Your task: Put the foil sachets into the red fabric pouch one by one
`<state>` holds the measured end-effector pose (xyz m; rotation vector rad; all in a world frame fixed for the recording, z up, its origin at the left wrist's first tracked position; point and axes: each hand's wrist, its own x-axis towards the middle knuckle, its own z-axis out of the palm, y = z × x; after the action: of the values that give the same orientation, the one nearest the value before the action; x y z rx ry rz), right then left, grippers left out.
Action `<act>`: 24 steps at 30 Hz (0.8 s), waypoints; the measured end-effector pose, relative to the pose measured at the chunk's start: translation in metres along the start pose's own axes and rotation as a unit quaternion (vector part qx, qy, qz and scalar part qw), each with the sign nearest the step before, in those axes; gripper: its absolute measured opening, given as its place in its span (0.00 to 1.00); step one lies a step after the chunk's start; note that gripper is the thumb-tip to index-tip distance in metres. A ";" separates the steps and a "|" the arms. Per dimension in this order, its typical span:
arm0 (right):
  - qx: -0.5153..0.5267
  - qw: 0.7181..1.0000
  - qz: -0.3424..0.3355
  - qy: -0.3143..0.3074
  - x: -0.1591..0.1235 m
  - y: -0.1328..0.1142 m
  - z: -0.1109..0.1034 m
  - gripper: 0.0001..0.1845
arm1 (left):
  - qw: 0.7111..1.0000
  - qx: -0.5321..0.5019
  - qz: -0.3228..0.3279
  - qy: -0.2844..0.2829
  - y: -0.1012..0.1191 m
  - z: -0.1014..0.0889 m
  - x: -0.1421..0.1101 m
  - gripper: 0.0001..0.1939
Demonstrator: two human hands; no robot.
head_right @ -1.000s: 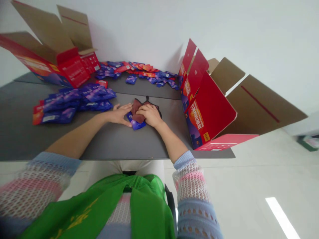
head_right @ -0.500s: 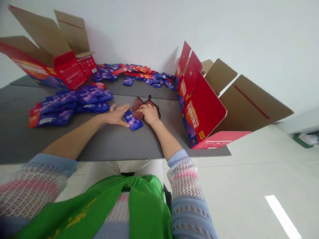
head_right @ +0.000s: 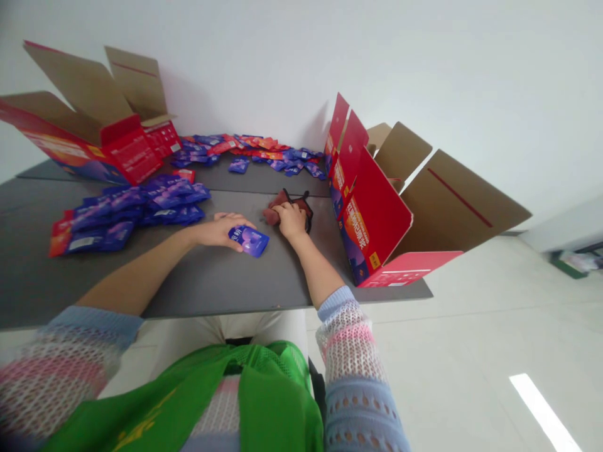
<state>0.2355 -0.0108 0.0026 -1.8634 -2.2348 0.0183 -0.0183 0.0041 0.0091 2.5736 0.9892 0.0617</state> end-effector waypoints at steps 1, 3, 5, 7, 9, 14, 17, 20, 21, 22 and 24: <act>0.001 1.000 0.001 0.001 0.000 0.000 0.000 0.25 | 1.000 -0.008 -0.005 0.019 -0.003 0.003 0.000 0.39; 0.002 1.000 0.004 0.003 0.000 0.001 0.000 0.24 | 0.998 -0.013 -0.015 0.065 -0.008 0.007 -0.001 0.34; 0.006 1.000 0.006 0.005 -0.001 0.001 0.000 0.24 | 0.992 0.012 -0.022 0.121 -0.011 0.004 -0.003 0.28; 0.008 1.000 0.008 0.008 -0.002 0.001 0.000 0.24 | 0.977 0.062 -0.055 0.197 -0.012 -0.008 -0.006 0.23; 0.008 1.000 0.010 0.008 -0.002 0.000 -0.001 0.26 | 0.945 0.107 -0.132 0.281 -0.013 -0.024 -0.013 0.21; 0.008 1.000 0.007 0.003 -0.003 0.000 -0.002 0.27 | 0.815 0.164 -0.375 0.410 -0.054 -0.063 -0.049 0.25; 0.009 1.000 0.010 0.003 -0.003 0.000 -0.002 0.28 | 0.733 0.133 -0.508 0.433 -0.092 -0.072 -0.075 0.26; 0.013 1.000 0.009 0.005 -0.003 0.000 -0.002 0.29 | 0.704 0.085 -0.585 0.393 -0.114 -0.070 -0.092 0.29; 0.014 1.000 0.008 0.008 -0.004 0.000 -0.002 0.29 | 0.701 0.072 -0.599 0.380 -0.116 -0.069 -0.094 0.30; 0.015 1.000 0.006 0.010 -0.004 0.000 -0.002 0.29 | 0.697 0.063 -0.610 0.370 -0.115 -0.069 -0.096 0.32; 0.016 1.000 0.004 0.014 -0.003 0.001 -0.001 0.29 | 0.717 0.063 -0.601 0.347 -0.107 -0.070 -0.097 0.34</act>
<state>0.2370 -0.0140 0.0031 -1.8461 -2.1952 0.0297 -0.1711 0.0370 0.0436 1.4400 2.7894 0.6287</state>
